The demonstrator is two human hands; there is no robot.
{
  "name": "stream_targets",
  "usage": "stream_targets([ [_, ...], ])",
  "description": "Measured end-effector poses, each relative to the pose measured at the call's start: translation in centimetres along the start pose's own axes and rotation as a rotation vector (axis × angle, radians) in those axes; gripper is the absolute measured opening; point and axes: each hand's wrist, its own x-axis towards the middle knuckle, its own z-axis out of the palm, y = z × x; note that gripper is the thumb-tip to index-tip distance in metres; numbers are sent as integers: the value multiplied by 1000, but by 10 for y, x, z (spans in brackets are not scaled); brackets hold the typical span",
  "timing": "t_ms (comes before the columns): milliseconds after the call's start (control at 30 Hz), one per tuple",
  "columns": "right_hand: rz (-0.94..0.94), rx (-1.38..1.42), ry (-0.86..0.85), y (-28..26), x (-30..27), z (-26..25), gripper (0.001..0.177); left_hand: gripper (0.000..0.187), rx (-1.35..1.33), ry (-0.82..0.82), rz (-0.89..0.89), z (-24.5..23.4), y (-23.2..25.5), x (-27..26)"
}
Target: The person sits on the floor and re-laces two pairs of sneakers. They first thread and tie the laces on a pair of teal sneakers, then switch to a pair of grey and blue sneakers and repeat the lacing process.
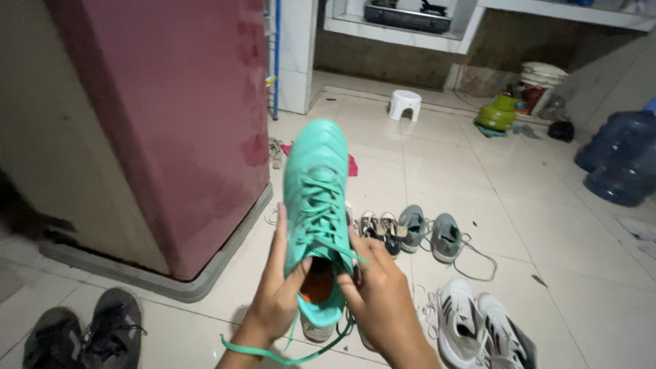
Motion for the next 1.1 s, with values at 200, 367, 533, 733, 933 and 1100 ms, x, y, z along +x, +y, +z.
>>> stream_targets([
  [200,-92,23,239,16,-3,22,55,87,167,-92,-78,3,-7,15],
  [367,53,46,198,44,8,51,41,86,403,-3,-241,-10,-22,28],
  [533,151,118,45,73,20,120,29,64,811,8,-519,-50,-65,26],
  [733,325,122,-79,112,60,223,45,54,904,104,-697,-100,-157,43],
  [933,256,79,-86,171,79,331,43,47,922,92,-766,-150,-284,38],
  [1100,376,40,-235,211,53,382,48,49,806,87,-887,-169,-376,-5],
])
